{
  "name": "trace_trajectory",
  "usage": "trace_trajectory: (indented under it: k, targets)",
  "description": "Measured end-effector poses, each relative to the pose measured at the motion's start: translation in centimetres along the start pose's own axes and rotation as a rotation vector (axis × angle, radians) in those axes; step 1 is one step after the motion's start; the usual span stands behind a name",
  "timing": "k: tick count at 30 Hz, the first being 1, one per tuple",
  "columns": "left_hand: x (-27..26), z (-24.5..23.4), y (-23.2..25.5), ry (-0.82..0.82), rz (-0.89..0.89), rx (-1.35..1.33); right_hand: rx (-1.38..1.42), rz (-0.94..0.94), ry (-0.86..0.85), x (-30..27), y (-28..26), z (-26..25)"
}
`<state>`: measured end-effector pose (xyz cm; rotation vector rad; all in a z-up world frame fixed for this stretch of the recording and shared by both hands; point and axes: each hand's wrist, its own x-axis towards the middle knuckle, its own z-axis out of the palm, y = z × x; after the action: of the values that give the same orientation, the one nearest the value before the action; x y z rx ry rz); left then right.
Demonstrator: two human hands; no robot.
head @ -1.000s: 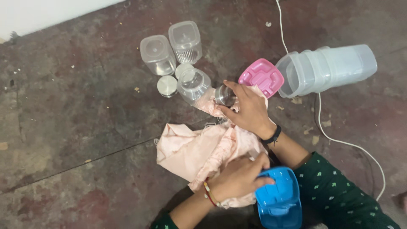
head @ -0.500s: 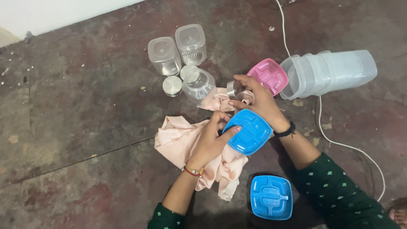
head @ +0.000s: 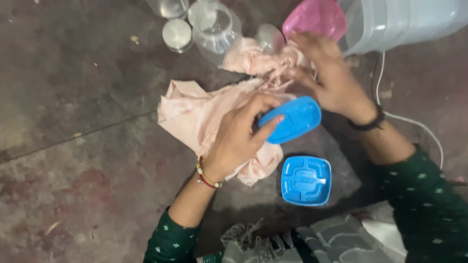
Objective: The person wipes the interior and exterior of several clear plastic containers and their lids using a pink cloth. They handle each container one at a time, rotating them to clean all sides, then place them back on the floor.
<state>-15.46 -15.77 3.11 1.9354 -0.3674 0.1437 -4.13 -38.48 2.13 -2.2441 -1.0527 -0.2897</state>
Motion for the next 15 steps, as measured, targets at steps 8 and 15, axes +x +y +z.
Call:
trace_trajectory:
  k: [8, 15]
  targets:
    - [-0.8, 0.2, -0.7, 0.035, -0.171, -0.037, 0.209, 0.407, -0.469, -6.7, -6.4, -5.8]
    - [-1.0, 0.6, -0.6, -0.019, -0.250, -0.044, 0.182, 0.350, -0.606, -8.3, -7.1, -3.6]
